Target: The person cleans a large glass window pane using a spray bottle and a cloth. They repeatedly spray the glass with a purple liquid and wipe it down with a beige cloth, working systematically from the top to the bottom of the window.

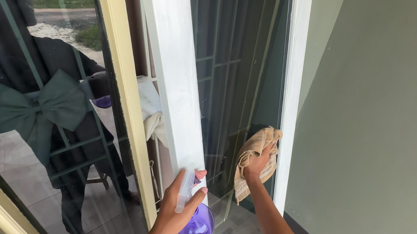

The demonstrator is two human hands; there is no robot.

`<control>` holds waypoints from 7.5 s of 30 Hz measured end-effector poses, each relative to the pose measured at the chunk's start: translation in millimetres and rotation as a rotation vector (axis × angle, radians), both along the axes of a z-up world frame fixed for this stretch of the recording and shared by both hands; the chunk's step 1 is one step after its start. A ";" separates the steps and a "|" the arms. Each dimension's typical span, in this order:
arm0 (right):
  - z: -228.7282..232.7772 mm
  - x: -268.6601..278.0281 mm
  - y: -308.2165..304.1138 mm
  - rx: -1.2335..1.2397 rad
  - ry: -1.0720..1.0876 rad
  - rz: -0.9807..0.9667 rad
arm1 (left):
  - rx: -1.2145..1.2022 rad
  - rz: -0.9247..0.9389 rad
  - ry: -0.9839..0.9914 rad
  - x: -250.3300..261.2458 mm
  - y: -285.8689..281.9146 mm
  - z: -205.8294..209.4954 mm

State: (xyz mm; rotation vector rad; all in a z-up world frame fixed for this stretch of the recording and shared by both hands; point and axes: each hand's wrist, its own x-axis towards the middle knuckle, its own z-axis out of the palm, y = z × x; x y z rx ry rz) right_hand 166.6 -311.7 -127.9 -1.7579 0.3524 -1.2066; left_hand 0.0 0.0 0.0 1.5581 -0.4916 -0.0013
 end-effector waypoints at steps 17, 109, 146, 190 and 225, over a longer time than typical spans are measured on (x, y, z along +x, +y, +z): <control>163.9 -118.3 62.3 -0.381 -0.209 0.134 | 0.032 0.201 -0.114 -78.0 -42.2 -23.4; 217.1 -69.3 -140.6 -0.662 -0.243 0.164 | 0.241 0.751 -0.335 -65.5 -189.9 -22.0; 122.9 -117.0 7.5 -1.452 -0.380 0.849 | 0.296 0.995 -0.163 -107.6 -160.2 -77.5; -43.6 -150.6 -20.1 -1.441 -0.207 1.027 | 0.315 0.934 -0.332 -137.5 -138.3 -117.3; 311.9 -53.6 39.5 -0.874 -0.296 0.315 | 0.238 0.698 -0.089 -99.0 -145.7 -23.8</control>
